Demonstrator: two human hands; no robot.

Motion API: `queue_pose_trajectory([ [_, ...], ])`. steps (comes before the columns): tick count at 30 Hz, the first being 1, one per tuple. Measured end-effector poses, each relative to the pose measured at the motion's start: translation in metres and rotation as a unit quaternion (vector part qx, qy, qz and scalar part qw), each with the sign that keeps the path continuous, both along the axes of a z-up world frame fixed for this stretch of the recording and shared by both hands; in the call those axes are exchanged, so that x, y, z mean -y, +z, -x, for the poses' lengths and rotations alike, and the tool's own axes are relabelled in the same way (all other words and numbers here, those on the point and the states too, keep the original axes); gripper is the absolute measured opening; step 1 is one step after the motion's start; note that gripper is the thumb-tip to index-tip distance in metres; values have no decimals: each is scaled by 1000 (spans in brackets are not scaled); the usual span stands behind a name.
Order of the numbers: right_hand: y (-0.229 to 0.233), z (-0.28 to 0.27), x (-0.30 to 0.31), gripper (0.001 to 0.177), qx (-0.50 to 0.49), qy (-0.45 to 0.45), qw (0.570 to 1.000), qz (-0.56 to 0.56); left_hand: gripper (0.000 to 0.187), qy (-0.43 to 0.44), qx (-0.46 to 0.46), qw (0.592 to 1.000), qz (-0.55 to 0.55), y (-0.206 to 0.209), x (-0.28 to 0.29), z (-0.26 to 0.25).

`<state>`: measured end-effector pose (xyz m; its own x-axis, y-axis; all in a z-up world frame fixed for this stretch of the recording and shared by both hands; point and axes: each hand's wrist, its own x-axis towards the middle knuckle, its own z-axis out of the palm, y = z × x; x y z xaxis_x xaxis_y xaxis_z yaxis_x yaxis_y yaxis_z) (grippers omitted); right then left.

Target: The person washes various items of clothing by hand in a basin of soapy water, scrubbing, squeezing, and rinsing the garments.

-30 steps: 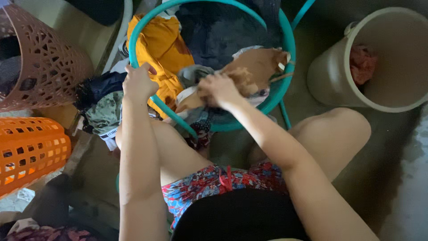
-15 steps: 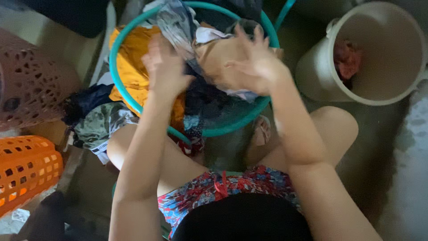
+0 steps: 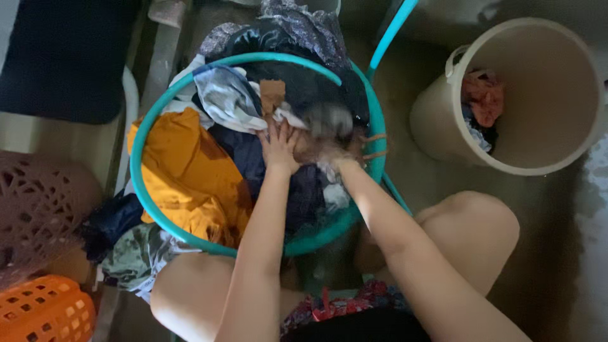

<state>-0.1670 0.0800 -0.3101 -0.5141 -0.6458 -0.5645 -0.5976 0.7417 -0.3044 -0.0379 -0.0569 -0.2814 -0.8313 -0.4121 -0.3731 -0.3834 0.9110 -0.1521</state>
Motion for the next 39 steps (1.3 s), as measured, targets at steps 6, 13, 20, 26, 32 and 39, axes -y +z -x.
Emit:
queue_pose_trajectory([
  [6,-22,-22,-8,76,-19,4,1000,-19,75,35,3,999,9,-110,11,31],
  [13,-6,-60,-26,52,-168,3,985,42,72,73,-400,906,-117,-126,8,15],
  [20,9,-40,-27,31,-228,2,974,10,64,-29,-294,922,-250,-31,-36,-55],
  [26,95,-23,-32,23,-212,56,975,30,69,-117,34,938,-326,69,-26,-76],
  [32,276,-32,-16,22,-118,15,938,325,88,65,-381,864,-321,129,-19,-93],
  [39,385,-40,-25,22,4,67,787,613,120,18,-545,709,-447,176,-59,-36],
])
